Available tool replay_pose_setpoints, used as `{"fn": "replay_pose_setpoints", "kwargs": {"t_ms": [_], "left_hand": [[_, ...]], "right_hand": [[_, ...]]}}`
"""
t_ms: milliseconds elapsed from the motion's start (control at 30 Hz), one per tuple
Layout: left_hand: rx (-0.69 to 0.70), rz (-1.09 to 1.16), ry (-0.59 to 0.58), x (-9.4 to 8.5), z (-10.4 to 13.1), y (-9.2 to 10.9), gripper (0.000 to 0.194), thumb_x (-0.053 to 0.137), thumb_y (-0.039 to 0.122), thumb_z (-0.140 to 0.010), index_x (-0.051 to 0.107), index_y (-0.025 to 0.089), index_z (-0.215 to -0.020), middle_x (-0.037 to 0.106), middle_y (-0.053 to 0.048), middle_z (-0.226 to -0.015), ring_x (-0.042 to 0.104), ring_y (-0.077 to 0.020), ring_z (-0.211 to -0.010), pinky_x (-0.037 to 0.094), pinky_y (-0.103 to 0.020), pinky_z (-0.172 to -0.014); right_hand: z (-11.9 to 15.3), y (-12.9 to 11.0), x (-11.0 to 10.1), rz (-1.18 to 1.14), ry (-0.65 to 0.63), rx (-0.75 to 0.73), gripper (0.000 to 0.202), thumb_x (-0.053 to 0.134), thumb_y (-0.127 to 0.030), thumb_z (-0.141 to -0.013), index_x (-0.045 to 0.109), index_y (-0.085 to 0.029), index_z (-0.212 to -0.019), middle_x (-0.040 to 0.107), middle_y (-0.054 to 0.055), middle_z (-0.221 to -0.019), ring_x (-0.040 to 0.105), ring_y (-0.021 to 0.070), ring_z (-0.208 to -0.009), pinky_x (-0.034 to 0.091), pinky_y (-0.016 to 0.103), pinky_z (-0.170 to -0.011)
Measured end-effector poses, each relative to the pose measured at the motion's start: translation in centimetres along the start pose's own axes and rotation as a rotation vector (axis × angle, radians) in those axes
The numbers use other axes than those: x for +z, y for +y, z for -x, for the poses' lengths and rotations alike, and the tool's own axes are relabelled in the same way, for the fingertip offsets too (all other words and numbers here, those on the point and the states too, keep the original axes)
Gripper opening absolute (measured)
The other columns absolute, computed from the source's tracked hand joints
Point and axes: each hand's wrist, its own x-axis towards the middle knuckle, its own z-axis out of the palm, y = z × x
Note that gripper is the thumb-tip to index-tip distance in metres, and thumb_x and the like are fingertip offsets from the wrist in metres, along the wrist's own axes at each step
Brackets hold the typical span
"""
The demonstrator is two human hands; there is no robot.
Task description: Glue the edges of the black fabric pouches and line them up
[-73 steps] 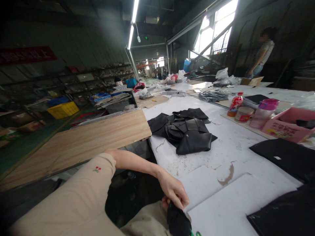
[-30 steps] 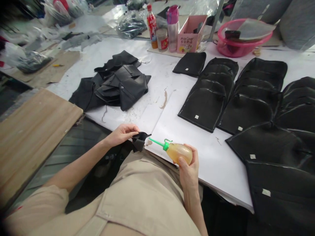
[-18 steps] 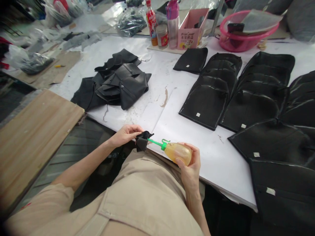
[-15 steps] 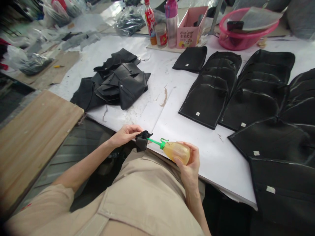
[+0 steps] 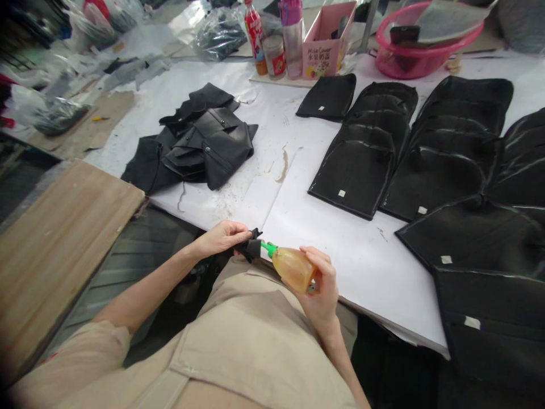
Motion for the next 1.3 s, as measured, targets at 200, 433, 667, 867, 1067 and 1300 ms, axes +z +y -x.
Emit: {"fn": "replay_pose_setpoints", "kwargs": {"t_ms": [200, 433, 667, 867, 1067, 1300], "left_hand": [[-0.027, 0.09, -0.071, 0.2, 0.2, -0.1, 0.056, 0.075, 0.068, -0.082, 0.06, 0.015, -0.074, 0.069, -0.003, -0.064, 0.06, -0.0104, -0.048, 0.044, -0.019, -0.045], [-0.021, 0.124, -0.082, 0.1, 0.2, 0.4, 0.055, 0.078, 0.066, -0.08, 0.056, 0.016, -0.071, 0.065, -0.002, -0.059, 0.058, -0.0109, -0.048, 0.042, -0.019, -0.045], [0.013, 0.057, -0.041, 0.7, 0.5, 1.5, 0.042, 0.078, 0.049, -0.075, 0.053, 0.016, -0.066, 0.05, 0.005, -0.059, 0.042, -0.006, -0.054, 0.034, -0.017, -0.051], [0.162, 0.02, 0.099, 1.4, 0.9, 1.4, 0.03, 0.065, 0.041, -0.081, 0.051, 0.018, -0.068, 0.045, 0.005, -0.06, 0.039, -0.0072, -0.054, 0.032, -0.019, -0.051], [0.609, -0.416, 0.084, 0.6, 2.6, 3.8, 0.024, 0.056, 0.02, -0.09, 0.052, 0.018, -0.067, 0.047, 0.004, -0.063, 0.044, -0.0087, -0.059, 0.036, -0.022, -0.058], [0.954, -0.814, 0.118, 0.6, 3.1, 5.6, 0.019, 0.055, 0.013, -0.09, 0.055, 0.02, -0.072, 0.053, 0.005, -0.059, 0.043, -0.0094, -0.052, 0.035, -0.025, -0.054]], "right_hand": [[0.2, 0.4, -0.4, 0.02, -0.012, -0.046, 0.066, 0.09, -0.02, -0.079, 0.058, -0.032, -0.136, 0.069, 0.01, -0.127, 0.067, 0.0289, -0.119, 0.059, 0.047, -0.094], [0.4, 0.3, -0.3, -0.067, 0.045, 0.002, 0.065, 0.093, -0.024, -0.077, 0.059, -0.031, -0.132, 0.069, 0.009, -0.126, 0.066, 0.0275, -0.118, 0.058, 0.045, -0.095], [0.7, -0.3, 0.3, -0.143, 0.049, 0.064, 0.064, 0.093, -0.019, -0.076, 0.061, -0.03, -0.13, 0.07, 0.008, -0.127, 0.066, 0.0257, -0.119, 0.057, 0.041, -0.096], [1.5, -0.2, 0.7, -0.255, 0.14, 0.368, 0.057, 0.091, -0.028, -0.078, 0.062, -0.031, -0.127, 0.069, 0.007, -0.132, 0.065, 0.0276, -0.124, 0.057, 0.041, -0.098], [1.1, -0.5, 0.9, -0.538, 0.077, 0.83, 0.054, 0.086, -0.049, -0.082, 0.062, -0.024, -0.123, 0.075, 0.007, -0.111, 0.072, 0.0226, -0.083, 0.057, 0.029, -0.061], [0.2, -1.5, 0.8, -0.746, 0.0, 1.04, 0.054, 0.084, -0.055, -0.083, 0.07, -0.019, -0.122, 0.078, 0.009, -0.093, 0.067, 0.0173, -0.062, 0.049, 0.023, -0.048]]}}
